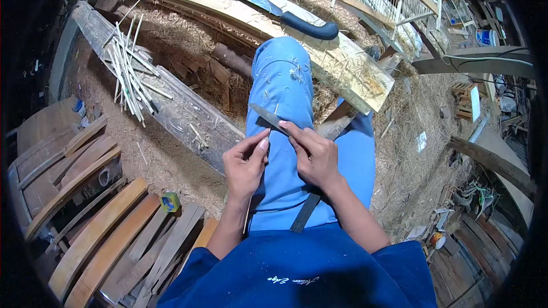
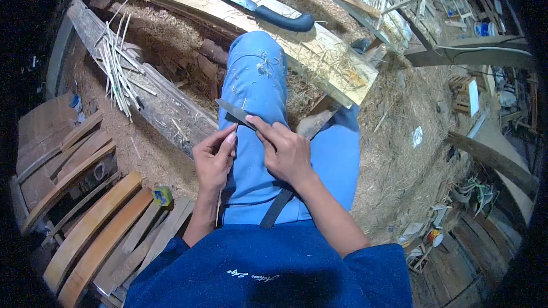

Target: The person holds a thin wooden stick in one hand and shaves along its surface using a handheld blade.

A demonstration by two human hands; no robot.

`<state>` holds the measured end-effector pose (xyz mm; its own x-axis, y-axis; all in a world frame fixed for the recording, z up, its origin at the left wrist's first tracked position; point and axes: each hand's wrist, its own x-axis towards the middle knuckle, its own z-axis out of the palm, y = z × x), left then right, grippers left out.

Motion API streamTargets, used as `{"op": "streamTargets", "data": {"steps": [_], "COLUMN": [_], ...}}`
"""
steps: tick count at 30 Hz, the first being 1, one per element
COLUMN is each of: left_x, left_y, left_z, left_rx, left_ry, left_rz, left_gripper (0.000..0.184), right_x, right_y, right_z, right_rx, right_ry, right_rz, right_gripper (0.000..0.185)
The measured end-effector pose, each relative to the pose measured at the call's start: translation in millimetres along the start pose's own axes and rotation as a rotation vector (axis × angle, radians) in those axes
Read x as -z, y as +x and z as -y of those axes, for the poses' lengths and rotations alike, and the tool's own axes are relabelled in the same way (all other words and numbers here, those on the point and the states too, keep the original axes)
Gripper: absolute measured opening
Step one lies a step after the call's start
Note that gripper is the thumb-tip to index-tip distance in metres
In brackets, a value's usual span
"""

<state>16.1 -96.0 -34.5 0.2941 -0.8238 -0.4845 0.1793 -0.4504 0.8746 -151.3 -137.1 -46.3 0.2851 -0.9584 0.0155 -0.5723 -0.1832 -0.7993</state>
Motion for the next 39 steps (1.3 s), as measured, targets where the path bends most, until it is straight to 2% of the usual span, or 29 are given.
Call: {"op": "streamTargets", "data": {"steps": [11,15,17,25,31,39], "left_x": [-3,-3,2,11,-16,-27], "left_y": [-4,-1,-6,-24,20,50], "left_z": [-9,-5,0,4,-23,-23], "left_rx": [0.126,0.134,0.059,0.074,0.022,0.018], "left_ry": [-0.102,-0.091,-0.047,-0.090,-0.049,-0.082], "left_rz": [-0.019,-0.035,-0.008,-0.008,0.005,0.010], "left_gripper": [0.022,0.022,0.022,0.021,0.023,0.017], "right_x": [2,7,4,-1,3,1], "right_y": [-2,-4,-4,0,11,39], "right_z": [3,7,4,2,0,-10], "right_rx": [0.016,0.034,0.017,-0.027,0.056,0.063], "right_ry": [-0.012,-0.053,-0.042,-0.022,0.069,0.088], "right_rz": [-0.003,0.065,0.042,-0.009,-0.077,-0.101], "right_gripper": [0.044,0.046,0.045,0.043,0.044,0.030]}}
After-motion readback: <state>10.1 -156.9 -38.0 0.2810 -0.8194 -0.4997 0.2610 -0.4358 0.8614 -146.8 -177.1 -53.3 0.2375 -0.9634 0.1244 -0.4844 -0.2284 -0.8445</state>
